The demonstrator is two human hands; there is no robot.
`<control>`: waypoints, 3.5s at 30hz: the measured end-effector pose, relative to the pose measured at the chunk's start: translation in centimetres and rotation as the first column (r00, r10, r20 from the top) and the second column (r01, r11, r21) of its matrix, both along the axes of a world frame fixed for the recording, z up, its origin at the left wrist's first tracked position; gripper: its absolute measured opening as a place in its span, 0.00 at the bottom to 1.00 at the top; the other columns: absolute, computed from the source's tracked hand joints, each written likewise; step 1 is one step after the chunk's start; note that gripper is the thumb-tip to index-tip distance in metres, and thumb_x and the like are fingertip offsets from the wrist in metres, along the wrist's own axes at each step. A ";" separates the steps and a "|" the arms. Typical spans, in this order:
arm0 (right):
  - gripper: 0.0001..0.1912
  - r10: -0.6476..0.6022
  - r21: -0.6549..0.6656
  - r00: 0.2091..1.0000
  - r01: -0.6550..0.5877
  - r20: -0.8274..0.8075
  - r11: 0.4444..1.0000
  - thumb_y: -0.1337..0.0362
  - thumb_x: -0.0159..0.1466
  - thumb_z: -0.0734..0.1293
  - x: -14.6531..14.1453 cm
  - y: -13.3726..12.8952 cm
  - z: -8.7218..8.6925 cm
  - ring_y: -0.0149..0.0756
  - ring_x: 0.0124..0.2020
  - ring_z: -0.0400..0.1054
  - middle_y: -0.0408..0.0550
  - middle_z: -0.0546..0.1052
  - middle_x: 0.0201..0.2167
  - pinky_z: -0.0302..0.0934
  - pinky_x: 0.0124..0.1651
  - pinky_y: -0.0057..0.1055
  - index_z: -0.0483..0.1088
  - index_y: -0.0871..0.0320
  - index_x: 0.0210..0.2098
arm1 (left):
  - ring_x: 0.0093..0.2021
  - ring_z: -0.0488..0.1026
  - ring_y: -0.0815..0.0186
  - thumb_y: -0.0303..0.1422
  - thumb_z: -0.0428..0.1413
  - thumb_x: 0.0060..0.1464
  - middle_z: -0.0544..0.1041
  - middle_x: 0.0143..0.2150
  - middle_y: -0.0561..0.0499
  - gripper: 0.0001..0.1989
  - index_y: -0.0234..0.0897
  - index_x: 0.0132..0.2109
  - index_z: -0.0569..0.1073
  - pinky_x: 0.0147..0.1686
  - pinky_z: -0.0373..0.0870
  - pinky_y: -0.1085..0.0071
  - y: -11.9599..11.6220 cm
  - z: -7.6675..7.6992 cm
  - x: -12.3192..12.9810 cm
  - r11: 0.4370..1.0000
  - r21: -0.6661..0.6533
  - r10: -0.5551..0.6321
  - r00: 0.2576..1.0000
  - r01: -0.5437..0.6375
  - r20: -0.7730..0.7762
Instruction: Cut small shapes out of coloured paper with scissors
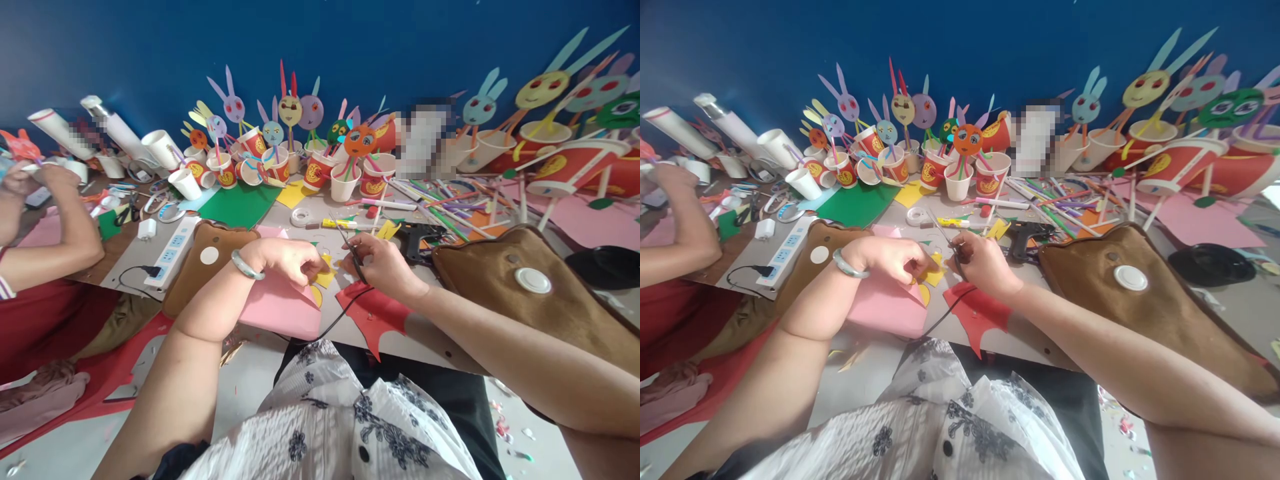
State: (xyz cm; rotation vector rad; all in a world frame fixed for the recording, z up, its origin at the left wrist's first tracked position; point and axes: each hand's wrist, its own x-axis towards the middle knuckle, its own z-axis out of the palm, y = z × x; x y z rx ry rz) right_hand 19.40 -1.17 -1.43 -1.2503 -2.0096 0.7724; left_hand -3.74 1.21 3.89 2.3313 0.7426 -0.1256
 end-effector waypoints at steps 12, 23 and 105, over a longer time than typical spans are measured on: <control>0.09 0.140 -0.083 0.983 -0.131 0.120 0.988 0.68 0.55 0.68 -2.8 -0.6 -0.5 0.32 0.21 0.67 0.42 0.77 0.20 0.58 0.30 0.28 0.74 0.57 0.37 | 0.28 0.62 0.68 0.27 0.54 0.44 0.69 0.27 0.54 0.01 0.37 0.27 0.68 0.33 0.61 0.71 2.6 -3.1 -0.9 0.922 0.322 0.229 0.973 -0.213 -0.011; 0.03 0.145 -0.042 0.977 -0.140 0.158 0.989 0.64 0.59 0.68 -3.7 0.0 0.0 0.30 0.19 0.61 0.38 0.74 0.17 0.54 0.30 0.28 0.73 0.55 0.33 | 0.27 0.60 0.69 0.26 0.55 0.46 0.70 0.27 0.53 0.02 0.36 0.28 0.70 0.30 0.57 0.71 2.7 -3.2 -0.8 0.907 0.345 0.252 0.968 -0.240 0.011; 0.16 -0.083 -0.169 0.895 0.008 -0.438 0.986 0.60 0.53 0.76 2.7 -2.9 0.2 0.37 0.28 0.75 0.43 0.79 0.26 0.71 0.35 0.33 0.70 0.55 0.38 | 0.38 0.67 0.62 0.26 0.56 0.46 0.71 0.30 0.51 0.06 0.37 0.24 0.69 0.58 0.56 0.56 0.0 -0.7 0.8 0.914 0.404 0.035 0.999 -0.020 -0.029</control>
